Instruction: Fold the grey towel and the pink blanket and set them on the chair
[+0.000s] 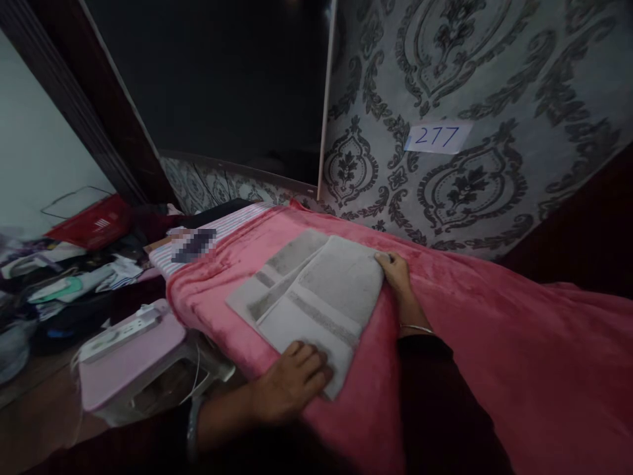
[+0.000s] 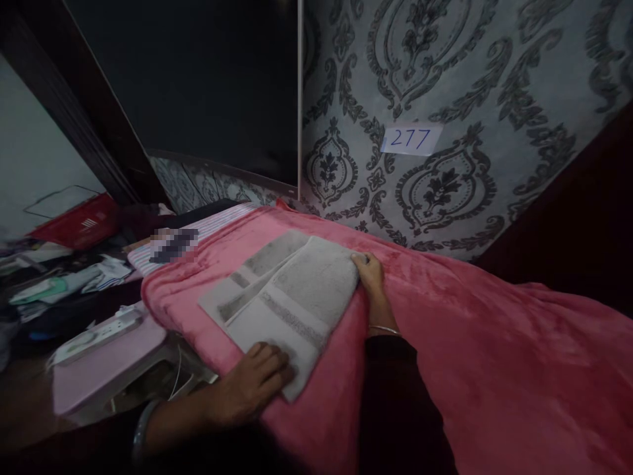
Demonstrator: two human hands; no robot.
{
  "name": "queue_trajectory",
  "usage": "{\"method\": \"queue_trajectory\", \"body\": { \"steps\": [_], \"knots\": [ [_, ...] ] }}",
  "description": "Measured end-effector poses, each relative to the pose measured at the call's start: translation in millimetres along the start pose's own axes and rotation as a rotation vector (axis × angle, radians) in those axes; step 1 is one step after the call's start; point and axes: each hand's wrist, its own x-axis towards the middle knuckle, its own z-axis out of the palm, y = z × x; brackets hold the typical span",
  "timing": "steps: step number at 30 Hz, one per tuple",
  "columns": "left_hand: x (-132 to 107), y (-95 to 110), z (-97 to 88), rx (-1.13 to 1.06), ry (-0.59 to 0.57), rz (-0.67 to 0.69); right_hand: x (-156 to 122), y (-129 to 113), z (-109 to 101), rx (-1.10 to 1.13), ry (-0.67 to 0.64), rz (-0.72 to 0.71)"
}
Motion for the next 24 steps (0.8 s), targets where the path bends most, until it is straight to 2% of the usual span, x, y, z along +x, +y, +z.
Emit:
{"method": "queue_trajectory", "body": {
  "steps": [5,8,14,17,20,22,24],
  "knots": [
    [1.9,-8.9,-7.2,-0.011,-0.026,0.064,4.4,0.2,-1.8,-0.236,0.016,-0.067],
    [4.6,-2.6,-1.8,-0.060,0.002,0.106,8.7,0.6,-5.6,-0.244,0.040,-0.069],
    [4.2,10.6,13.7,-0.045,-0.021,0.083,7.8,3.9,-9.5,-0.255,0.050,-0.008],
    [6.5,11.6,6.5,-0.103,-0.060,0.065,6.8,4.8,-8.9,-0.277,0.042,0.011],
    [10.3,1.8,-11.3,-0.262,-0.101,0.071,6.7,3.3,-8.3,-0.278,0.029,0.000],
    [12.4,-13.3,-22.4,-0.310,-0.065,-0.027,6.4,1.4,-7.4,-0.274,0.036,-0.013],
    [14.0,-33.1,-28.2,-0.254,-0.030,-0.262,5.6,-0.3,-5.7,-0.262,0.053,-0.035]
  ]
}}
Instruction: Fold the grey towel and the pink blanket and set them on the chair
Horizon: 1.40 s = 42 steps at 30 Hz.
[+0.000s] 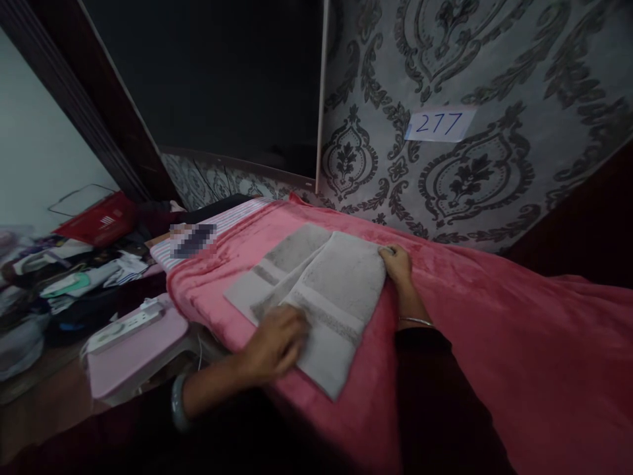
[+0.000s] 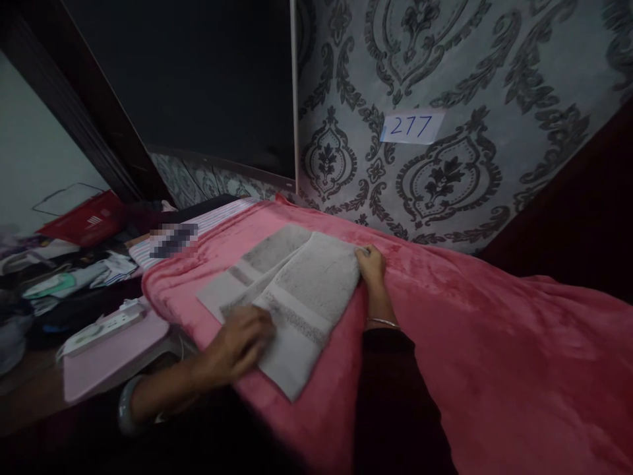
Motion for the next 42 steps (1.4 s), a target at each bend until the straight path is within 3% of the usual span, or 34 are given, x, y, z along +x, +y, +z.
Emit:
{"method": "queue_trajectory", "body": {
  "steps": [2,5,12,20,25,29,34,40,42],
  "knots": [
    [6.6,-17.6,-4.9,0.086,0.002,-0.277,-1.0,-1.3,1.7,0.025,0.018,-0.034],
    [15.9,-35.3,-5.0,0.168,-0.132,-0.551,-2.5,-1.7,4.5,0.064,0.028,-0.093],
    [32.5,-42.3,-10.9,0.130,-0.269,-0.780,-3.9,-0.6,7.7,0.111,0.062,-0.134],
    [40.3,-56.6,-20.7,-0.068,-0.353,-0.790,0.6,9.0,7.9,0.112,0.037,-0.121],
    [41.8,-63.8,-24.4,0.085,-0.179,-0.702,-0.7,6.0,5.3,0.104,0.026,-0.116],
    [40.8,-64.7,-22.3,0.160,-0.216,-0.698,-3.2,0.8,3.8,0.105,0.028,-0.091],
    [39.0,-62.1,-16.9,0.073,-0.252,-0.803,-6.8,-7.2,3.3,0.142,0.028,-0.068],
    [28.6,-61.5,-14.9,-0.180,-0.170,-0.784,-7.5,-14.4,3.5,0.189,0.016,-0.103],
    [26.3,-62.5,-16.6,-0.168,-0.180,-0.787,-7.3,-14.3,5.1,0.177,0.013,-0.086]
  ]
}}
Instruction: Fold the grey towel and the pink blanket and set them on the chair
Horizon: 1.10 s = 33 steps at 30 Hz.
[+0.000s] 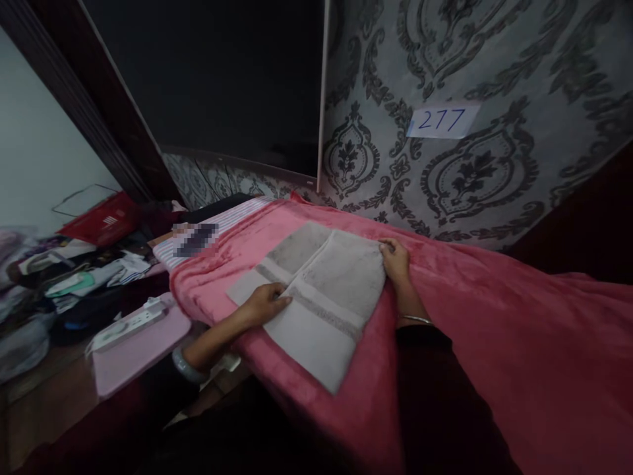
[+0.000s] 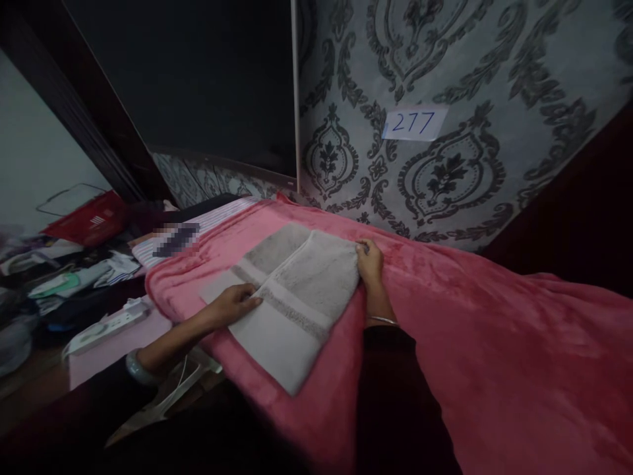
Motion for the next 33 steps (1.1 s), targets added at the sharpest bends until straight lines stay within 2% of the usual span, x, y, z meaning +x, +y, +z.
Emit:
{"method": "queue_trajectory", "body": {
  "steps": [5,8,10,13,15,17,19,22,25,27,28,30,33],
  "knots": [
    [3.4,4.4,-9.5,0.241,-0.045,-0.048,-0.9,3.9,3.4,-0.037,0.008,0.050],
    [12.2,11.9,-12.7,0.283,-0.054,-0.006,0.0,4.0,2.6,-0.088,0.008,0.023],
    [20.7,17.5,-10.7,0.294,-0.024,0.046,2.0,0.3,1.0,-0.149,0.026,-0.052],
    [32.0,24.5,-0.8,0.335,0.031,0.069,4.9,-11.6,1.2,-0.213,0.011,-0.250],
    [35.6,27.4,8.2,0.361,0.060,0.034,3.3,-21.2,5.3,-0.240,-0.130,-0.373],
    [35.4,28.6,15.8,0.381,0.081,-0.019,-2.7,-28.6,12.3,-0.323,-0.337,-0.426],
    [32.8,28.8,19.2,0.398,0.091,-0.057,-11.4,-32.0,19.6,-0.460,-0.500,-0.397],
    [28.8,29.8,13.9,0.395,0.049,-0.076,-22.3,-30.9,26.6,-0.610,-0.593,-0.305],
    [31.2,37.4,3.5,0.405,0.096,0.046,-24.2,-28.1,28.0,-0.641,-0.612,-0.268],
    [39.2,47.5,1.5,0.422,0.160,0.247,-21.6,-26.4,27.8,-0.617,-0.595,-0.272],
    [45.1,53.2,3.5,0.419,0.155,0.365,-19.8,-25.4,27.6,-0.592,-0.574,-0.280],
    [59.0,63.4,13.3,0.399,0.058,0.548,-16.5,-23.2,27.5,-0.531,-0.517,-0.305],
    [77.2,68.9,35.5,0.425,-0.088,0.610,-14.9,-19.0,28.6,-0.504,-0.464,-0.328]
  ]
}}
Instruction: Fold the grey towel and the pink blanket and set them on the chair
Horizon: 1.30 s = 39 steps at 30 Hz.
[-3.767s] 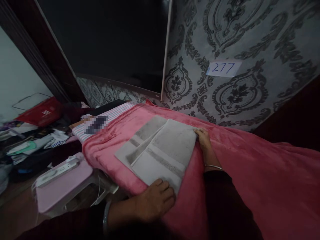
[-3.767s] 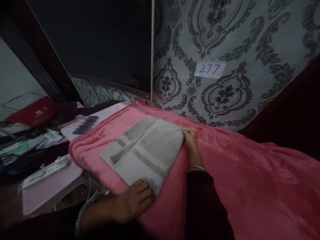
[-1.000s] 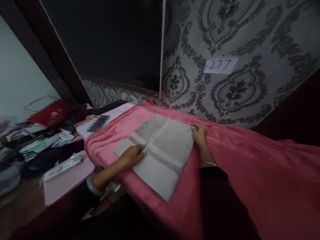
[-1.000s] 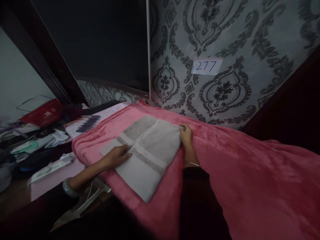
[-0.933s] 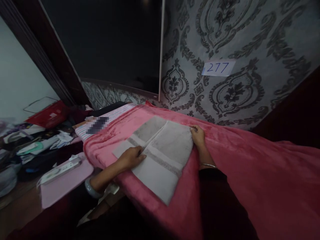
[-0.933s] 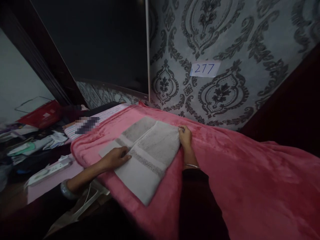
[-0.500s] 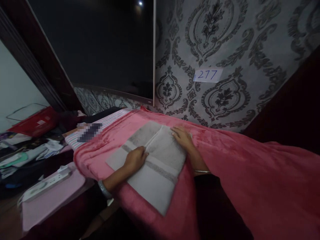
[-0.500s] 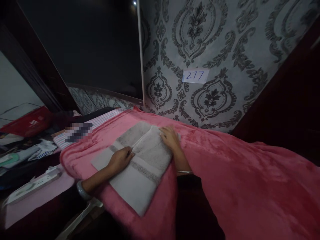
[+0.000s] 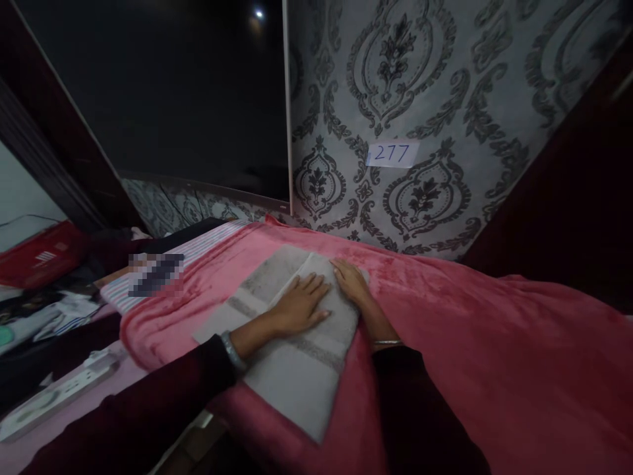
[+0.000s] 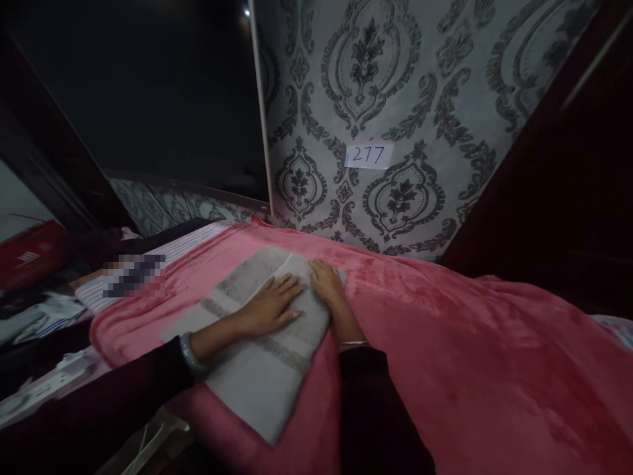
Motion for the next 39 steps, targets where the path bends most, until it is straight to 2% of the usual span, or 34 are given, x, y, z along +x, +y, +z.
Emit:
{"method": "queue_trajectory", "body": {
  "steps": [4,7,10,11,13,17,21,24,28,34,35,37,39],
  "knots": [
    [7.9,-7.1,18.6,0.022,-0.035,-0.023,-1.4,2.2,6.6,-0.041,0.011,0.056],
    [17.6,-22.4,11.0,-0.036,-0.006,-0.039,-0.9,2.7,9.8,-0.005,0.058,0.067],
    [47.3,-46.5,-7.7,-0.111,0.128,-0.269,0.7,2.5,9.2,0.028,0.079,0.085],
    [60.3,-55.4,-13.2,-0.140,0.151,-0.384,1.2,2.3,8.4,0.038,0.080,0.094],
    [86.8,-71.9,-20.0,-0.181,0.138,-0.517,1.7,1.8,6.5,0.069,0.086,0.105],
    [125.4,-88.6,-16.4,-0.232,0.085,-0.599,0.6,-1.3,3.0,0.097,0.104,0.115],
    [138.9,-83.5,-4.5,-0.178,0.140,-0.638,-2.4,-9.2,-0.9,0.017,0.071,0.115],
    [136.5,-77.8,2.5,-0.129,0.166,-0.637,-4.9,-16.5,-5.0,-0.061,0.011,0.159],
    [131.1,-76.0,7.4,-0.087,0.145,-0.648,-7.5,-24.8,-9.8,-0.174,-0.084,0.271],
    [131.4,-70.4,-2.2,-0.050,0.157,-0.589,-7.2,-29.5,-12.4,-0.237,-0.162,0.320],
    [129.4,-68.2,-3.1,-0.041,0.173,-0.532,-7.0,-29.6,-12.3,-0.238,-0.162,0.325],
    [122.3,-64.8,-1.0,-0.012,0.161,-0.330,-6.8,-29.6,-11.7,-0.241,-0.158,0.326],
    [113.1,-64.4,6.2,0.015,0.063,-0.130,-7.1,-29.5,-11.1,-0.249,-0.159,0.317]
  ]
}}
